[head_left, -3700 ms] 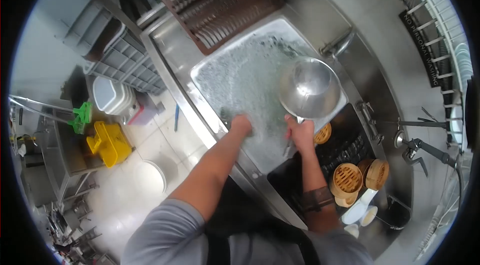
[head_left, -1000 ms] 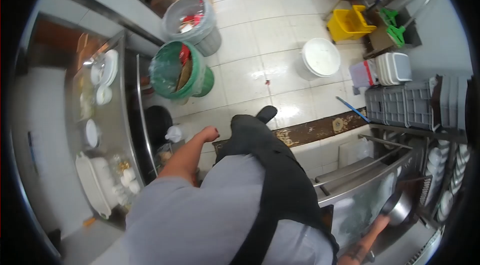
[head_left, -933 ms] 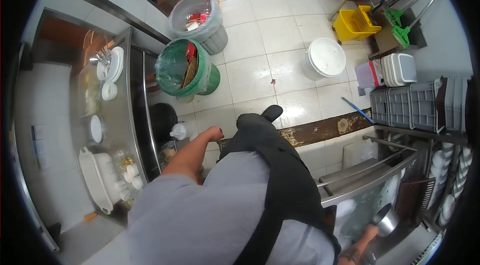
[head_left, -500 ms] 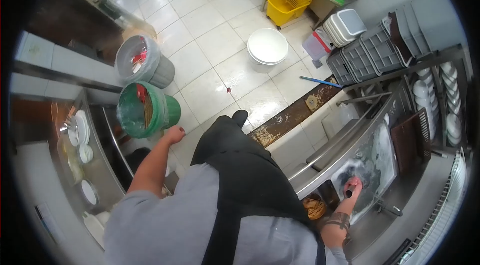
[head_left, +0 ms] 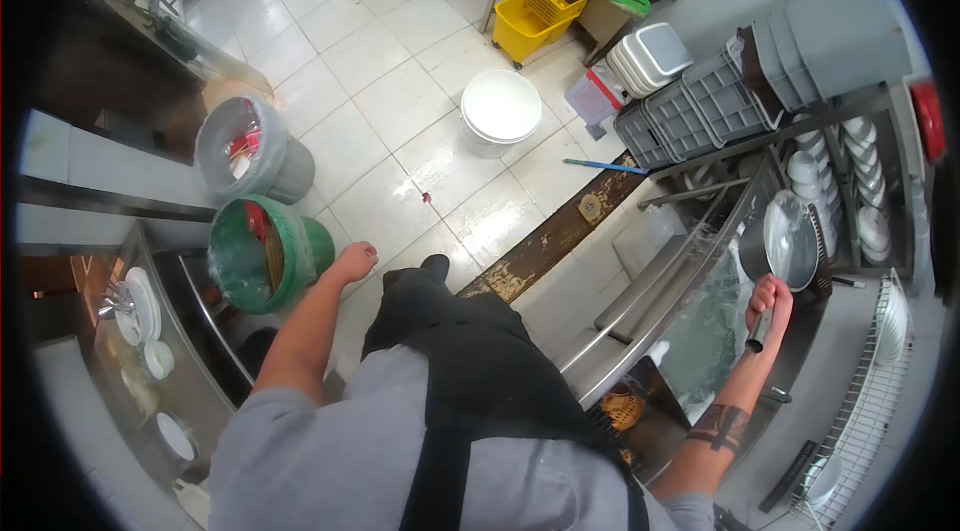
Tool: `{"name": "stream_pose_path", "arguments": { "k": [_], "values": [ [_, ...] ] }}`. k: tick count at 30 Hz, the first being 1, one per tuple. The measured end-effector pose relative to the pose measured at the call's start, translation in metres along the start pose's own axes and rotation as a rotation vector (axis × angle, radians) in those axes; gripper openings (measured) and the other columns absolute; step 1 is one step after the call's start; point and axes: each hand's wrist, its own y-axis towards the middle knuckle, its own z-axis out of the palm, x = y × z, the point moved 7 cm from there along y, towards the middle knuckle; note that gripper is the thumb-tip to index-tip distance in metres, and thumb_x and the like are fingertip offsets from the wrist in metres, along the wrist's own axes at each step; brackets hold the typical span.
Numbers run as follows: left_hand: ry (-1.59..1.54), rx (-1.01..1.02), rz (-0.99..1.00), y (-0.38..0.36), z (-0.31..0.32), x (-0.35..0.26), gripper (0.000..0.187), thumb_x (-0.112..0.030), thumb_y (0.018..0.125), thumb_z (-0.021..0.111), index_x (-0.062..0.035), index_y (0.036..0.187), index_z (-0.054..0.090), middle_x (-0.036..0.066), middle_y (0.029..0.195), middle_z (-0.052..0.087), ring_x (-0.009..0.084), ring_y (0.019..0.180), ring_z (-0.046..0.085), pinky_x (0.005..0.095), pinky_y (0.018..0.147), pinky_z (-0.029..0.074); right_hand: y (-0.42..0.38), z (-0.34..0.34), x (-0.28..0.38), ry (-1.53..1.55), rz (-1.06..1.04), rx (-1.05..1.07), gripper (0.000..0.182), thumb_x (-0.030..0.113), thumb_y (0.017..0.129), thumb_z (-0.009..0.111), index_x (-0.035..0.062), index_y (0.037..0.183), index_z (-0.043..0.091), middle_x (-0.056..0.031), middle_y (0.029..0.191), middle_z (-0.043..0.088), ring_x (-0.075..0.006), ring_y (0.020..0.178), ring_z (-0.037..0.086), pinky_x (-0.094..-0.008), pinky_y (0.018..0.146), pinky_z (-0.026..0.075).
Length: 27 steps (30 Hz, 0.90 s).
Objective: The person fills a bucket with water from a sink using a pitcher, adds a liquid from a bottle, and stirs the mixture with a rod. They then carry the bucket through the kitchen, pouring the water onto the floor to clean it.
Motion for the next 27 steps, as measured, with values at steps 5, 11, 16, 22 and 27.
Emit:
{"name": "stream_pose_path", "arguments": {
  "k": [5, 11, 16, 22, 27],
  "values": [
    [0.054, 0.126, -0.052, 0.011, 0.003, 0.074, 0.029, -0.023, 0.084, 0.062, -0.0027, 0.104, 0.069, 0.019, 0.108, 0.069, 0.0362, 0.104, 0.063, 0.0421, 0.091, 0.051, 0.043, 0.105, 0.016, -0.142, 0.066, -0.102, 0.022, 0.009, 0.093, 0.051, 0.012, 0.072, 0.046, 0.0049, 0.056, 0.044, -0.005, 0.041, 0.041, -0.0226, 0.034, 0.034],
    [-0.364, -0.096, -0.354, -0.009, 0.009, 0.209, 0.024, -0.018, 0.083, 0.062, -0.0009, 0.1, 0.07, 0.021, 0.108, 0.068, 0.0373, 0.101, 0.064, 0.0427, 0.089, 0.051, 0.106, 0.176, 0.016, -0.508, 0.144, -0.24, 0.023, 0.012, 0.092, 0.053, 0.0134, 0.07, 0.046, 0.005, 0.058, 0.048, -0.0051, 0.042, 0.046, -0.0204, 0.035, 0.039],
    [-0.381, -0.086, -0.518, -0.077, 0.004, 0.236, 0.025, -0.014, 0.083, 0.059, 0.0021, 0.099, 0.069, 0.025, 0.107, 0.067, 0.0382, 0.101, 0.065, 0.0426, 0.088, 0.051, 0.159, 0.221, 0.018, -0.928, 0.063, -0.294, 0.022, 0.016, 0.088, 0.059, 0.014, 0.068, 0.05, 0.0036, 0.055, 0.048, -0.0085, 0.043, 0.047, -0.027, 0.04, 0.043],
    [-0.33, -0.024, -0.572, -0.098, 0.031, 0.236, 0.026, -0.012, 0.083, 0.056, 0.0018, 0.1, 0.07, 0.024, 0.103, 0.069, 0.0379, 0.1, 0.066, 0.0427, 0.087, 0.051, 0.166, 0.302, 0.0, -1.302, -0.215, -0.308, 0.024, 0.018, 0.086, 0.064, 0.0083, 0.067, 0.053, -0.004, 0.055, 0.051, -0.0177, 0.044, 0.05, -0.0326, 0.041, 0.045],
    [-0.204, 0.002, -0.362, -0.066, 0.028, 0.169, 0.029, -0.015, 0.082, 0.055, -0.0013, 0.101, 0.071, 0.023, 0.104, 0.069, 0.0382, 0.096, 0.066, 0.044, 0.085, 0.052, 0.195, 0.303, 0.056, -1.636, -0.779, -0.352, 0.048, 0.025, 0.084, 0.068, -0.005, 0.119, 0.054, -0.0214, 0.099, 0.065, -0.0327, 0.08, 0.068, -0.0419, 0.063, 0.056]
  ]
}}
